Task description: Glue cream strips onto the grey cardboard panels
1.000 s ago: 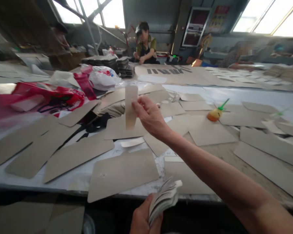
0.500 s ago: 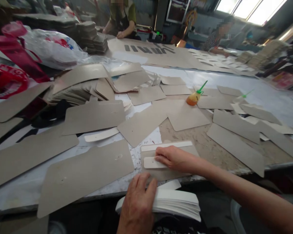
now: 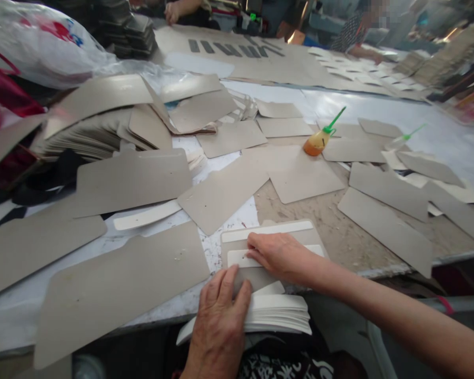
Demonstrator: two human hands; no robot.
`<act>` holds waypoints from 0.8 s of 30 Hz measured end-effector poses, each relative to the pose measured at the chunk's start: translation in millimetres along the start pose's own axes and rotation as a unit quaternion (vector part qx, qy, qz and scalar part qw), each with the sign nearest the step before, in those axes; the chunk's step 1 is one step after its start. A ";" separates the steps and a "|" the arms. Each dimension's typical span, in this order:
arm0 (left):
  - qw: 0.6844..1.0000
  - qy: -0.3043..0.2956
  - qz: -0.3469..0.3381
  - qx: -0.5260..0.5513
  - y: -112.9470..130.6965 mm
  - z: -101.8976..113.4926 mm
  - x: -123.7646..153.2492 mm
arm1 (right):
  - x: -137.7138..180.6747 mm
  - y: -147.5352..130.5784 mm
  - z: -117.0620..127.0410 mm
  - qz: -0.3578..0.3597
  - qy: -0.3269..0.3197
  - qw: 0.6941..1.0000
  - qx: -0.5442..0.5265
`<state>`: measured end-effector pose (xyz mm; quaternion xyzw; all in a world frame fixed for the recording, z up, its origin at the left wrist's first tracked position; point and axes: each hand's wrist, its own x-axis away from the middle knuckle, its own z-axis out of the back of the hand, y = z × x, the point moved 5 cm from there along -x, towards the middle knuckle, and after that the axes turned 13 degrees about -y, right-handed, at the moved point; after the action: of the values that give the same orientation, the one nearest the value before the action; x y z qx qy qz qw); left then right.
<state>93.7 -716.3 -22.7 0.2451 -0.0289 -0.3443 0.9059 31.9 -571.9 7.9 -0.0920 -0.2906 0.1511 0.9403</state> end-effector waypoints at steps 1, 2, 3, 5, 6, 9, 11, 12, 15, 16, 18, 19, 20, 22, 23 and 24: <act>1.000 0.001 0.000 0.002 -0.1 0.1 0.0 | -0.1 -0.5 0.3 0.000 -0.001 1.000 0.001; 1.000 0.002 -0.002 0.005 -0.1 0.1 0.1 | -0.2 -1.0 0.8 -0.001 -0.002 1.000 0.001; 1.000 0.002 -0.002 0.008 -0.2 0.1 0.3 | -0.2 -1.4 1.3 -0.002 -0.004 1.000 0.001; 1.000 0.002 0.001 0.013 -0.8 0.2 0.7 | -0.4 -1.7 1.8 -0.005 -0.008 1.000 0.000; 1.000 0.000 0.004 0.016 -1.2 0.4 0.9 | -0.5 -1.8 1.7 -0.006 -0.009 1.000 0.000; 1.000 -0.019 0.007 0.020 -1.7 0.7 1.3 | -1.2 -1.8 0.9 -0.008 -0.011 1.000 0.002; 0.999 -0.035 0.001 0.016 -1.4 1.2 1.4 | -1.8 -1.9 0.0 -0.008 -0.011 1.000 0.001; 0.999 -0.040 -0.002 0.012 -1.3 1.6 1.5 | -2.1 -1.9 -0.4 -0.007 -0.011 1.000 0.001; 0.999 -0.049 -0.007 0.003 -1.2 3.1 1.2 | -3.0 -2.2 -0.6 -0.006 -0.007 1.000 0.002; 0.999 -0.051 -0.009 0.003 -1.2 3.4 0.9 | -3.1 -2.3 -0.4 -0.006 -0.005 1.000 0.003; 0.998 -0.056 -0.013 0.003 -1.4 3.3 0.4 | -3.2 -2.5 0.5 -0.008 -0.003 1.000 0.005; 0.998 -0.058 -0.013 -0.001 -1.6 3.1 0.1 | -3.1 -2.7 1.0 -0.008 -0.003 1.000 0.006; 0.998 -0.060 -0.013 -0.005 -1.8 2.8 -0.1 | -3.0 -3.0 1.5 -0.008 -0.004 1.000 0.007; 0.998 -0.062 -0.015 -0.018 -1.9 2.5 -0.5 | -3.0 -3.4 2.3 -0.010 -0.008 1.000 0.007; 0.998 -0.063 -0.017 -0.023 -1.7 2.6 -0.6 | -3.1 -3.6 2.6 -0.011 -0.010 1.000 0.007; 0.997 -0.063 -0.020 -0.027 -1.5 2.7 -0.8 | -3.3 -3.6 2.8 -0.012 -0.010 1.000 0.007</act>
<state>91.6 -717.9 -20.9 0.1990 -0.0715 -0.3774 0.9016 28.6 -576.2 9.3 -0.0803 -0.3001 0.1428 0.9397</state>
